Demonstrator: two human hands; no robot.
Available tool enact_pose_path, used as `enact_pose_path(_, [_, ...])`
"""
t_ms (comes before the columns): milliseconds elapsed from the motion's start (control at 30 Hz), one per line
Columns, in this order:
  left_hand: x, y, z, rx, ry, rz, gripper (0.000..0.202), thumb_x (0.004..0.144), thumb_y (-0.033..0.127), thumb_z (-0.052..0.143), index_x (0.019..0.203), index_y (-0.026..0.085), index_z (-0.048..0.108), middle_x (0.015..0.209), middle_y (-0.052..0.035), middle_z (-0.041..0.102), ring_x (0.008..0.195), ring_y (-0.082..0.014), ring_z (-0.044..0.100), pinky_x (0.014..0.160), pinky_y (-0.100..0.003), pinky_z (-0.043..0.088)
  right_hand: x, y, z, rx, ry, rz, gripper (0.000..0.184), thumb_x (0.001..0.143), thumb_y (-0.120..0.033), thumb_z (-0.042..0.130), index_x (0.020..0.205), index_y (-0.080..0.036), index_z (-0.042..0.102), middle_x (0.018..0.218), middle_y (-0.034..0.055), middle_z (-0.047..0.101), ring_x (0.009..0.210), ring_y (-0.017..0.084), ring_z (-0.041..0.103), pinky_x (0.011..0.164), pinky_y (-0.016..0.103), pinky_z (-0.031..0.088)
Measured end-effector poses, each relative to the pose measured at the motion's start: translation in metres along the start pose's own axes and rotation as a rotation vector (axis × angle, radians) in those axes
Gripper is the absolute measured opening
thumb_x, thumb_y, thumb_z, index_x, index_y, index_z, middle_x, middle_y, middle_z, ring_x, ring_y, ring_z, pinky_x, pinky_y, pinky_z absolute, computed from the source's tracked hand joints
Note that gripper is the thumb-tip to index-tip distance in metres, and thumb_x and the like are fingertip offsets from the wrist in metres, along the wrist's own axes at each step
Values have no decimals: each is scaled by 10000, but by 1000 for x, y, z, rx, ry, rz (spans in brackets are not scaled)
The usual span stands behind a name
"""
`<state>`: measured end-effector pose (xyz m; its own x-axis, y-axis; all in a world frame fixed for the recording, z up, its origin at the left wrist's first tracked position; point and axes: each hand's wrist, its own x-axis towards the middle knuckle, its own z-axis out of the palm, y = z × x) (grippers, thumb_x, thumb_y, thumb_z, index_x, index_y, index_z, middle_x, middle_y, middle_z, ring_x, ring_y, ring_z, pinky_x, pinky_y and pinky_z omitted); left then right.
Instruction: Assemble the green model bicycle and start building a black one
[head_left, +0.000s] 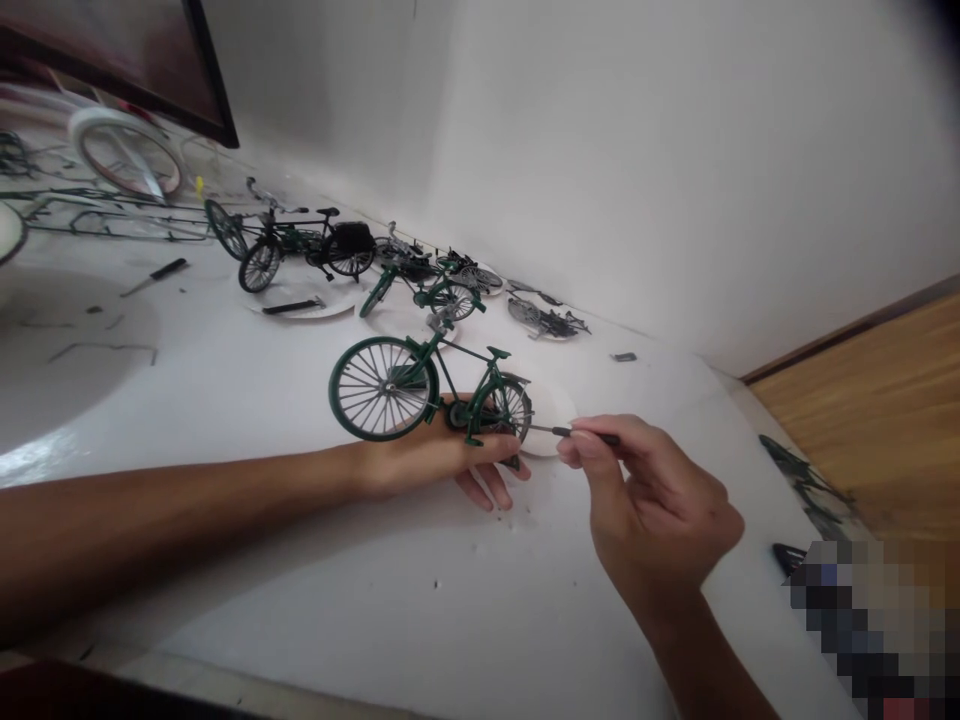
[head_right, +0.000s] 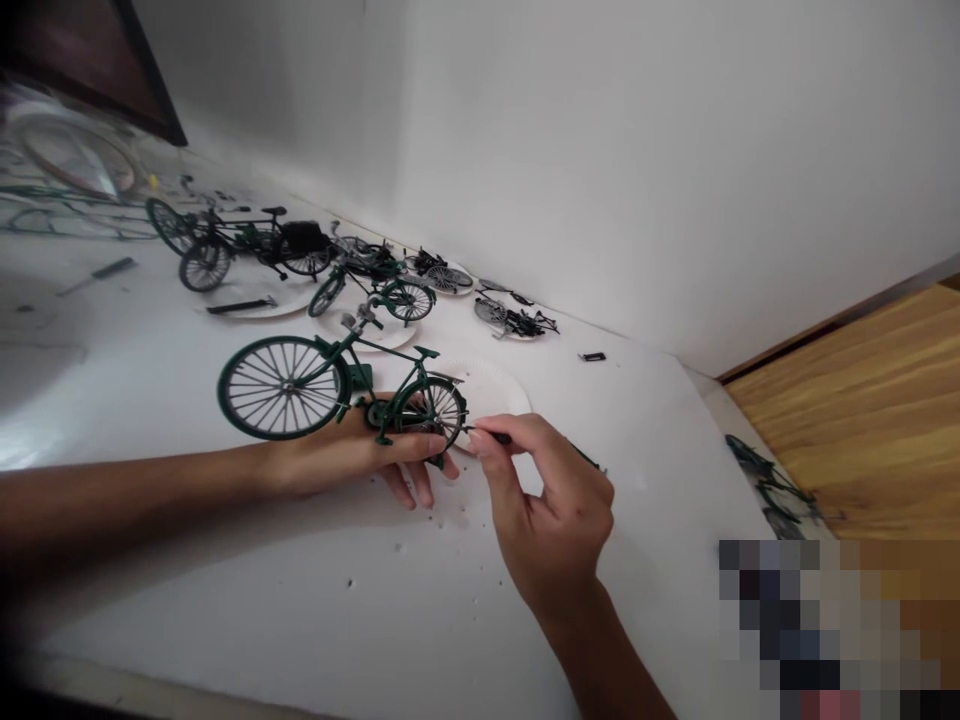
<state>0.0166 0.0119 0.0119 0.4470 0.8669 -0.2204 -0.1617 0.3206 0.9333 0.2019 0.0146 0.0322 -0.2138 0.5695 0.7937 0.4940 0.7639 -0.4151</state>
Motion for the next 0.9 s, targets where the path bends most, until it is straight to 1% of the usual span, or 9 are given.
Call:
enact_pose_path(100, [0, 0, -1, -10, -8, -19, 223, 962, 288, 624, 879, 89, 683, 889, -93, 746, 635, -134, 716, 610, -240, 605, 0, 0, 0, -24, 12, 2, 118, 881, -106, 693, 924, -212, 722, 765, -34, 740, 637, 97, 690, 611, 241, 569])
enact_pose_path(200, [-1, 0, 0, -17, -13, 1, 199, 919, 301, 680, 880, 106, 675, 947, -92, 749, 639, -142, 718, 603, -253, 604, -1, 1, 1, -16, -9, 29, 92, 880, -130, 703, 916, -211, 726, 754, -33, 739, 624, 98, 688, 614, 244, 572])
enact_pose_path(300, [-2, 0, 0, -2, -6, 10, 247, 887, 360, 715, 880, 117, 671, 968, -97, 750, 635, -152, 718, 602, -265, 604, -2, 1, 1, -16, -38, 31, 71, 871, -142, 717, 905, -203, 732, 756, -22, 746, 626, 108, 700, 615, 252, 579])
enact_pose_path(433, [-2, -1, -2, 16, -24, 18, 257, 925, 365, 664, 878, 114, 684, 966, -98, 751, 635, -152, 720, 613, -271, 611, -1, 1, -2, -24, 93, 29, 135, 844, -103, 729, 935, -202, 744, 751, -18, 755, 615, 119, 710, 582, 255, 582])
enact_pose_path(500, [-2, -2, -3, 19, -32, 34, 263, 929, 373, 661, 878, 115, 682, 984, -99, 751, 637, -155, 722, 620, -280, 617, -1, 1, -3, -25, 111, 38, 140, 840, -103, 732, 936, -204, 744, 748, -21, 758, 607, 117, 709, 580, 253, 582])
enact_pose_path(667, [-4, 0, -2, 33, -21, 20, 298, 911, 405, 683, 867, 110, 682, 958, -100, 754, 628, -152, 719, 625, -275, 616, -2, -2, 0, -3, 39, 56, 105, 861, -118, 714, 910, -209, 736, 739, -30, 754, 599, 104, 702, 576, 236, 574])
enact_pose_path(767, [-5, 1, 0, 37, -12, 15, 255, 896, 362, 703, 865, 112, 666, 940, -95, 753, 602, -154, 709, 601, -282, 611, -2, -4, 1, 1, 28, 70, 98, 864, -124, 711, 907, -209, 731, 742, -29, 751, 596, 107, 698, 569, 240, 575])
enact_pose_path(900, [-4, 2, 0, 51, -5, 12, 210, 947, 311, 630, 877, 115, 660, 954, -96, 753, 593, -138, 703, 604, -273, 607, 0, -3, -1, -10, -18, 51, 83, 875, -137, 700, 889, -217, 718, 731, -27, 741, 593, 115, 688, 568, 257, 572])
